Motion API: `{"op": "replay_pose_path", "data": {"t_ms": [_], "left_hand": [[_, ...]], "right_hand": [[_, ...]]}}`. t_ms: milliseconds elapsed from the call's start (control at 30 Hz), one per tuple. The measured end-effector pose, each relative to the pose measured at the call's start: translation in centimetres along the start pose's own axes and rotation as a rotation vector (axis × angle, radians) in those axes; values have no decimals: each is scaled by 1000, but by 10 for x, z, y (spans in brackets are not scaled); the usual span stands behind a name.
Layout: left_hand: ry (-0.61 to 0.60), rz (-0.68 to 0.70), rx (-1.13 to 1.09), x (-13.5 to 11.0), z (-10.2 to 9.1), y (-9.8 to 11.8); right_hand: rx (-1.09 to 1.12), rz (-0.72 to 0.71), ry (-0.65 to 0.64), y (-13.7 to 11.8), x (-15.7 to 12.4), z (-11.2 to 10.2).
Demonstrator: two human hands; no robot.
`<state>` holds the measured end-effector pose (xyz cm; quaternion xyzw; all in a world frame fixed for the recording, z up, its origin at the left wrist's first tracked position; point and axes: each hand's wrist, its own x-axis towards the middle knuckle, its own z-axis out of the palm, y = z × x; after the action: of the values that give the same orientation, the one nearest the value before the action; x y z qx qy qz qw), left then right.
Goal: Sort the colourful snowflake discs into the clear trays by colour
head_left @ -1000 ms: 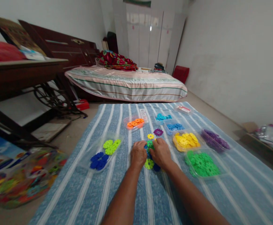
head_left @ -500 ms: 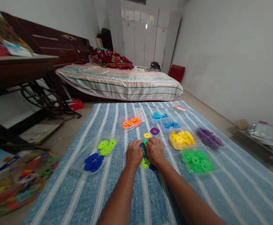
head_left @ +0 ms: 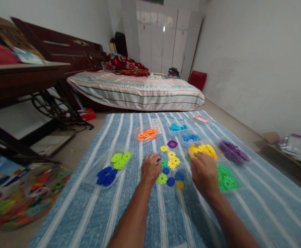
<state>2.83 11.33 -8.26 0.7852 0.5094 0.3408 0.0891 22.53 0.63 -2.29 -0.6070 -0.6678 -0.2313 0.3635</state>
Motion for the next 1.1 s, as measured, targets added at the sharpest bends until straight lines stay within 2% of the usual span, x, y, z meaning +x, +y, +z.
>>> {"op": "replay_pose_path", "data": {"t_ms": [100, 200, 300, 400, 600, 767, 967, 1100], "left_hand": [[-16, 7, 14, 0, 0, 0], [-50, 24, 32, 0, -1, 1], [-72, 45, 33, 0, -3, 2], [-74, 53, 23, 1, -4, 1], [-46, 34, 5, 1, -2, -1], [-52, 26, 7, 3, -2, -1], [-57, 12, -7, 2, -2, -1], [-58, 4, -4, 2, -2, 0]], "right_hand": [[-158, 44, 53, 25, -8, -28], [-243, 69, 41, 37, -21, -41], [-202, 65, -4, 38, -32, -40], [-188, 110, -111, 42, -37, -32], [-267, 207, -341, 62, -31, -25], [-249, 218, -484, 62, -26, -24], [-313, 208, -516, 61, -27, -37], [-225, 200, -437, 58, -30, -45]]}}
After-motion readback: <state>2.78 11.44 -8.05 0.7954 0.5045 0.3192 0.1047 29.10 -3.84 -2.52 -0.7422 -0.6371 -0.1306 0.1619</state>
